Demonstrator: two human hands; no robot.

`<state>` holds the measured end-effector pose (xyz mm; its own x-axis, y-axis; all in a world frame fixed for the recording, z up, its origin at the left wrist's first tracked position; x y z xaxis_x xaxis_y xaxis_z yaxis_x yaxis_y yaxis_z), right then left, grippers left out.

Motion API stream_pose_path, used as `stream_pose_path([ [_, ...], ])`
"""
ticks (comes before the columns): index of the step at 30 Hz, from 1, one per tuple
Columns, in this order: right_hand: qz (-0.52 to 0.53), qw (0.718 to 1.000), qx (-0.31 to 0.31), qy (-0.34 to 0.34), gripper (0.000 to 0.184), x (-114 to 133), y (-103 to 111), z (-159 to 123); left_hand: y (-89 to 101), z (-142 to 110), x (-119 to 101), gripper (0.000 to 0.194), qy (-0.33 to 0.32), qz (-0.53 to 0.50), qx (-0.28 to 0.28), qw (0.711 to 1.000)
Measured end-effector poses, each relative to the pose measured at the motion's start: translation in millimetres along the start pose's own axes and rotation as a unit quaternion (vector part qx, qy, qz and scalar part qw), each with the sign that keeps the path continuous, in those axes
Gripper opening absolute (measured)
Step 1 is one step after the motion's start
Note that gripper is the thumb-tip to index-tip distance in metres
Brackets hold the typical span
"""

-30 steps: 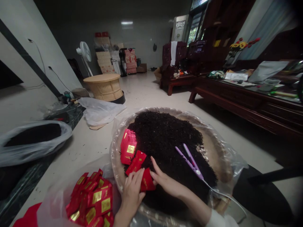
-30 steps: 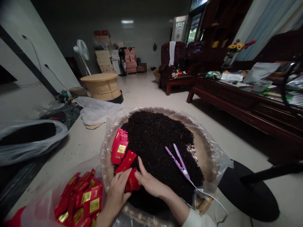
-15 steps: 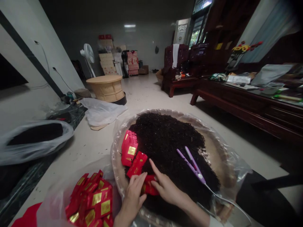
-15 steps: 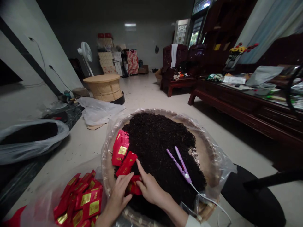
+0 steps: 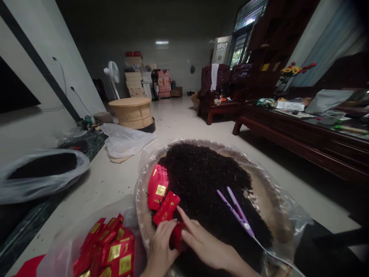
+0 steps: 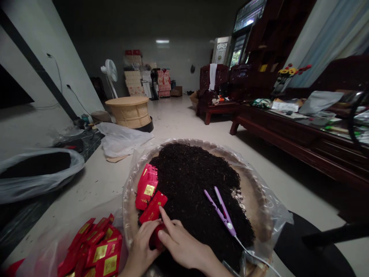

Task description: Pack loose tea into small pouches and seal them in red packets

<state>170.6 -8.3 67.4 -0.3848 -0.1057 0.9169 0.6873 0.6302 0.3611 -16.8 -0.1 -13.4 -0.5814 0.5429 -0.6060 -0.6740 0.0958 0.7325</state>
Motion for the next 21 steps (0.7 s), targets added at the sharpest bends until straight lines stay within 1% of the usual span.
stream_pose_path([
  [1, 0.011, 0.999, -0.037, 0.017, 0.062, -3, 6, 2, 1.7, 1, 0, 0.056, 0.012, -0.002, -0.012, 1.0],
  [3, -0.005, 0.99, -0.14, 0.032, 0.057, -11, 19, 8, 4.7, 2, 0, 0.057, 0.037, -0.01, -0.036, 0.999],
  [4, -0.044, 0.98, -0.192, 0.027, 0.054, -16, 25, 13, 5.6, 2, 1, 0.056, 0.049, -0.017, -0.048, 0.998],
  [5, -0.107, 0.97, -0.219, 0.015, 0.053, -21, 30, 20, 5.9, 2, 2, 0.054, 0.059, -0.025, -0.061, 0.996],
  [6, -0.18, 0.96, -0.215, -0.003, 0.053, -25, 32, 27, 5.5, 2, 4, 0.051, 0.069, -0.035, -0.074, 0.994],
  [7, -0.248, 0.95, -0.189, -0.028, 0.058, -29, 33, 34, 4.4, 1, 6, 0.048, 0.079, -0.046, -0.087, 0.992],
  [8, -0.303, 0.939, -0.154, -0.052, 0.066, -32, 31, 42, 2.8, 0, 10, 0.045, 0.089, -0.057, -0.101, 0.989],
  [10, -0.373, 0.92, -0.09, -0.078, 0.08, -35, 22, 53, -1.3, -1, 16, 0.044, 0.113, -0.08, -0.13, 0.982],
  [11, -0.394, 0.913, -0.07, -0.077, 0.082, -36, 16, 57, -3.4, -2, 20, 0.044, 0.125, -0.091, -0.144, 0.977],
  [13, -0.421, 0.904, -0.046, -0.058, 0.077, -35, 2, 59, -7.3, -4, 25, 0.046, 0.144, -0.113, -0.165, 0.969],
  [16, -0.435, 0.899, -0.027, -0.047, 0.052, -33, -11, 55, -11.4, -6, 29, 0.05, 0.163, -0.145, -0.175, 0.96],
  [17, -0.433, 0.9, -0.027, -0.046, 0.048, -33, -13, 54, -12.4, -7, 29, 0.051, 0.168, -0.154, -0.176, 0.958],
  [18, -0.431, 0.901, -0.03, -0.046, 0.048, -33, -14, 52, -13.1, -7, 29, 0.051, 0.171, -0.16, -0.178, 0.956],
  [21, -0.432, 0.9, -0.04, -0.034, 0.066, -36, -16, 51, -14.4, -7, 30, 0.052, 0.177, -0.166, -0.183, 0.953],
])
Point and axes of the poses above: each hand's wrist, its own z-axis towards the middle knuckle, its own y-axis out of the back of the hand, x = y × z, the point moved 1 cm from there along z, towards the middle knuckle, and after that the axes turned 9 degrees about x, right-handed, at the moved point
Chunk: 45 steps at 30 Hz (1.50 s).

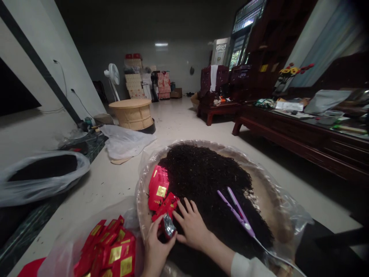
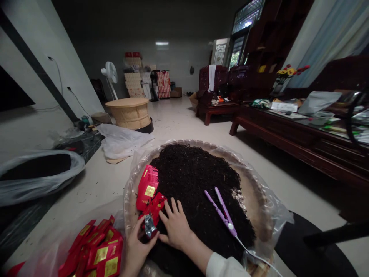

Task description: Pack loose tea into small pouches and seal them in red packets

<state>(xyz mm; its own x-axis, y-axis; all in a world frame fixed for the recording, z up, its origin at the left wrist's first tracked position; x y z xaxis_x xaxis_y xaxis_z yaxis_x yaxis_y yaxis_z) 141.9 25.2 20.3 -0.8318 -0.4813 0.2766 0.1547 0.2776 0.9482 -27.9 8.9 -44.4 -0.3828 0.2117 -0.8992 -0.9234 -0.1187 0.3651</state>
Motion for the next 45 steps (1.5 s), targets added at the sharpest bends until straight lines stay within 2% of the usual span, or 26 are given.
stream_pose_path([
  [2, -0.008, 1.0, 0.006, 0.023, 0.065, 1, -5, 0, 0.0, 0, 1, 0.052, 0.002, 0.005, 0.0, 1.0],
  [7, -0.049, 0.995, 0.02, 0.081, 0.035, 2, -16, -10, 0.1, 2, 2, 0.052, -0.006, 0.027, 0.002, 1.0],
  [13, -0.087, 0.991, 0.019, 0.098, 0.011, -18, -9, -31, -0.5, 4, -10, 0.049, -0.044, 0.094, 0.0, 0.995],
  [16, -0.012, 0.997, -0.032, 0.075, 0.01, -32, -3, -39, -2.6, 6, -24, 0.045, -0.069, 0.132, 0.016, 0.989],
  [18, 0.122, 0.984, -0.127, 0.038, 0.01, -40, 2, -43, -6.3, 7, -32, 0.044, -0.086, 0.158, 0.025, 0.983],
  [19, 0.208, 0.96, -0.189, 0.006, 0.009, -44, 5, -45, -9.1, 8, -36, 0.044, -0.097, 0.169, 0.028, 0.98],
  [20, 0.299, 0.92, -0.25, -0.034, 0.008, -47, 8, -47, -12.4, 8, -39, 0.044, -0.11, 0.179, 0.03, 0.977],
  [21, 0.392, 0.865, -0.302, -0.08, 0.009, -50, 10, -48, -16.1, 8, -42, 0.043, -0.125, 0.187, 0.031, 0.974],
  [23, 0.572, 0.718, -0.36, -0.164, 0.016, -54, 13, -51, -24.1, 9, -47, 0.045, -0.153, 0.195, 0.033, 0.968],
  [25, 0.725, 0.551, -0.363, -0.199, 0.026, -56, 14, -53, -31.2, 8, -51, 0.054, -0.172, 0.2, 0.04, 0.964],
  [26, 0.781, 0.477, -0.352, -0.196, 0.028, -56, 14, -54, -33.8, 8, -54, 0.06, -0.179, 0.204, 0.044, 0.961],
  [27, 0.822, 0.419, -0.339, -0.184, 0.027, -56, 14, -55, -35.7, 7, -57, 0.065, -0.188, 0.21, 0.049, 0.958],
  [28, 0.851, 0.376, -0.325, -0.169, 0.023, -56, 14, -56, -36.6, 7, -60, 0.069, -0.198, 0.218, 0.055, 0.954],
  [29, 0.871, 0.346, -0.312, -0.155, 0.019, -56, 15, -57, -36.8, 7, -64, 0.07, -0.21, 0.226, 0.064, 0.949],
  [31, 0.897, 0.303, -0.292, -0.133, 0.016, -55, 17, -58, -35.6, 7, -70, 0.068, -0.228, 0.244, 0.092, 0.938],
  [33, 0.915, 0.268, -0.275, -0.124, 0.022, -53, 20, -59, -33.4, 8, -75, 0.064, -0.234, 0.266, 0.129, 0.926],
  [35, 0.924, 0.25, -0.262, -0.124, 0.028, -51, 23, -60, -31.4, 9, -76, 0.06, -0.235, 0.294, 0.148, 0.915],
  [40, 0.92, 0.248, -0.275, -0.133, 0.032, -46, 29, -59, -29.1, 12, -72, 0.043, -0.259, 0.334, 0.135, 0.896],
  [45, 0.898, 0.268, -0.324, -0.132, 0.019, -43, 29, -56, -27.5, 13, -70, 0.043, -0.281, 0.336, 0.125, 0.891],
])
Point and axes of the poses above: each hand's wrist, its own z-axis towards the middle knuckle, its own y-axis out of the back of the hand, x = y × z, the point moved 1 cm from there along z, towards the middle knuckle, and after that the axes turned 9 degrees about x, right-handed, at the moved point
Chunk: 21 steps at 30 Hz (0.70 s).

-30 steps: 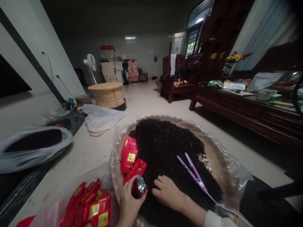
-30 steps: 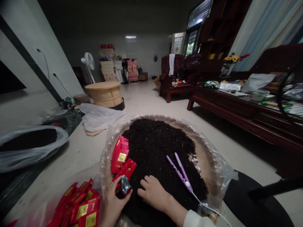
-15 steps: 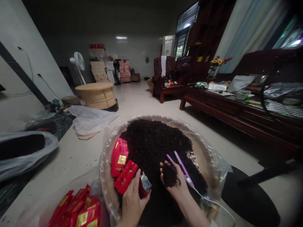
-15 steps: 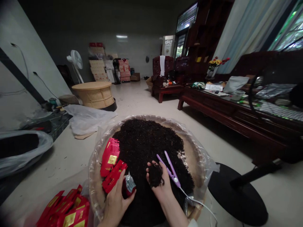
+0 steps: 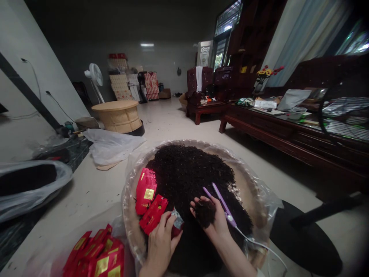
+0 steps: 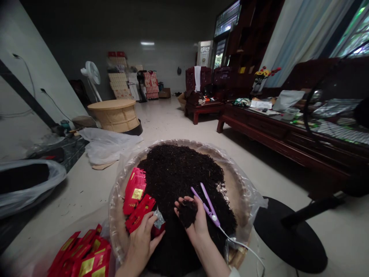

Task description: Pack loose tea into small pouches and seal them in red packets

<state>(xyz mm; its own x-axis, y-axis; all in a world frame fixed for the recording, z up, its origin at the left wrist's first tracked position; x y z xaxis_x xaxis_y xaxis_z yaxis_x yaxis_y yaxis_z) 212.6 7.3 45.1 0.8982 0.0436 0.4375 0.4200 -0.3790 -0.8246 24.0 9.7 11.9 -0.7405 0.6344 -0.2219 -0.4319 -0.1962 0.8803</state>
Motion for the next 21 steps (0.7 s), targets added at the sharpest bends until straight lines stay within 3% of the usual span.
stream_pose_path([
  [6, 0.033, 0.999, -0.027, 0.009, 0.012, -2, -13, -2, 2.6, 0, -2, 0.05, -0.005, -0.03, 0.012, 0.999],
  [14, 0.001, 0.996, 0.058, 0.062, 0.021, -21, -50, -9, 1.0, 1, -7, 0.066, 0.005, -0.063, 0.033, 0.997],
  [21, -0.141, 0.981, 0.096, 0.094, 0.04, -30, -60, -13, -6.7, -2, -5, 0.068, 0.023, -0.06, 0.025, 0.998],
])
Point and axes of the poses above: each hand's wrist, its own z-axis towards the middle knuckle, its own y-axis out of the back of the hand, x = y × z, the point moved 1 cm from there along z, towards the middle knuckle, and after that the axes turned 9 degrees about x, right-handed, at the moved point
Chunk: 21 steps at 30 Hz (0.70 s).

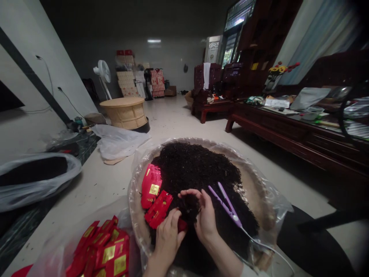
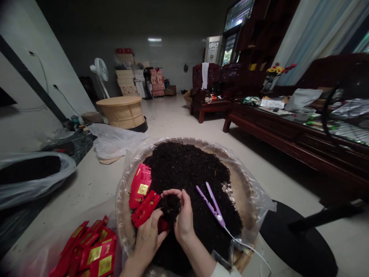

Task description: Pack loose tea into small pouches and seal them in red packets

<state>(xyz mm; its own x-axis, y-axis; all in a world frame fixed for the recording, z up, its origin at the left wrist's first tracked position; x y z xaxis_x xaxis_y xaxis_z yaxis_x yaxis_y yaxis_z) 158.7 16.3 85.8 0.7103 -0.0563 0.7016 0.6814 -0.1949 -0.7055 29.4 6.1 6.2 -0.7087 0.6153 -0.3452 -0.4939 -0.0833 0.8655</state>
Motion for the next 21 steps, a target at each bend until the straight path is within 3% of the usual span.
stream_pose_path([
  [6, -0.145, 0.986, 0.086, 0.01, 0.063, 2, 6, -4, -1.5, 1, 0, 0.06, -0.008, 0.023, -0.026, 0.999],
  [12, -0.152, 0.972, 0.178, -0.001, 0.064, 2, 17, -10, 1.0, 2, 0, 0.052, -0.022, 0.035, -0.055, 0.998],
  [15, -0.141, 0.974, 0.175, 0.013, 0.06, 6, 30, -9, 2.5, 1, -1, 0.05, -0.023, 0.032, -0.061, 0.997],
  [17, -0.197, 0.968, 0.149, 0.036, 0.053, 11, 39, -9, 3.3, 0, -1, 0.05, -0.018, 0.035, -0.061, 0.997],
  [19, -0.334, 0.929, 0.149, 0.059, 0.041, 17, 45, -12, 3.3, -1, -1, 0.05, -0.015, 0.034, -0.058, 0.998],
  [21, -0.497, 0.841, 0.194, 0.089, 0.028, 20, 44, -18, 1.7, -3, 0, 0.049, -0.017, 0.032, -0.055, 0.998],
])
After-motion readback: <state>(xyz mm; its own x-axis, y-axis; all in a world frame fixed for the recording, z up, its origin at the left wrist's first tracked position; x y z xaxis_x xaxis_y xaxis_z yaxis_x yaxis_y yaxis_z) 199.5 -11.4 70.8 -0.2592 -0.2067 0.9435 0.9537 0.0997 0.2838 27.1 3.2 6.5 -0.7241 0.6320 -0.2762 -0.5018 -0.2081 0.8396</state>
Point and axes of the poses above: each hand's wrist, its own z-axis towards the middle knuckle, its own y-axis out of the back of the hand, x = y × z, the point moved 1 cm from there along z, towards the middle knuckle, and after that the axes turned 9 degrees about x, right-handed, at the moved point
